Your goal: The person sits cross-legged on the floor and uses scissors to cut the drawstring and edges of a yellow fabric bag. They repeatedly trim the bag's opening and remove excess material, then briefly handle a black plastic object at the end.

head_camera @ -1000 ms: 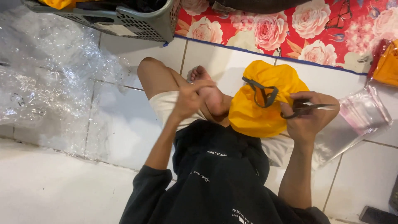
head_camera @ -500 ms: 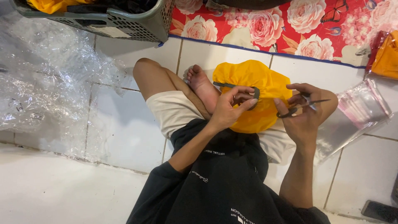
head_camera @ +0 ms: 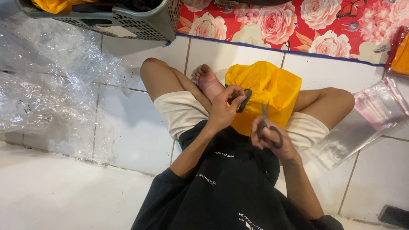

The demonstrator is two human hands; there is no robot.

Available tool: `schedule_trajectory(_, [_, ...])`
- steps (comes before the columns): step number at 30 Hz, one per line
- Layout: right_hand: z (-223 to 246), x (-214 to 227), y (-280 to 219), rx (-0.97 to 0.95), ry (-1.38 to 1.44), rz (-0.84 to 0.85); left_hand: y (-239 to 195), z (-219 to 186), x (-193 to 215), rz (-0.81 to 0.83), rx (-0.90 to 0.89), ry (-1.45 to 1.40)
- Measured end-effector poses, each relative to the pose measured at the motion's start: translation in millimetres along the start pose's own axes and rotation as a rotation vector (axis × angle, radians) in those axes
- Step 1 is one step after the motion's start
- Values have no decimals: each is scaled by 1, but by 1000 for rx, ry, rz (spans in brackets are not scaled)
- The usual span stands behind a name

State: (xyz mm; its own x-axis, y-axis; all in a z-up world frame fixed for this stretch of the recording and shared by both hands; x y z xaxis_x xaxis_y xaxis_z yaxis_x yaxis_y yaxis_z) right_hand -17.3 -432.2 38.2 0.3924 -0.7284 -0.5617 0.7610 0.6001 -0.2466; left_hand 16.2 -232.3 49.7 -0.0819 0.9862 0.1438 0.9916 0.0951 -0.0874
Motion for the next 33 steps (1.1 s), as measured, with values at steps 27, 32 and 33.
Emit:
schedule_trajectory(27, [-16,-27,33,-141,24,-7,-3,29,-10,-11,-121,66])
schedule_trajectory(32, [-12,-30,33,-146,-10,-15,-3,30,-9,11,-135,20])
schedule_trajectory(33, [-12,-30,32,-148,-7,-16,-2,31,-10,13,-137,14])
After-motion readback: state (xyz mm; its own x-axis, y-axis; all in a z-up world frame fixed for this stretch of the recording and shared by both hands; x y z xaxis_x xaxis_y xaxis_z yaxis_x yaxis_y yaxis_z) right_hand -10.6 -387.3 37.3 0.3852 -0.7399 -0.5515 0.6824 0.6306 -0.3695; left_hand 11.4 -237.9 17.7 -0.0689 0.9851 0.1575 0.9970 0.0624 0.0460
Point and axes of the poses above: each hand's wrist, its own y-axis towards the middle knuckle, its own x-axis out of the back of the hand, z = x × y, the point moved 1 cm from there along y, towards the middle knuckle, and after that the axes turned 8 degrees about y, right-handed, at the moved point
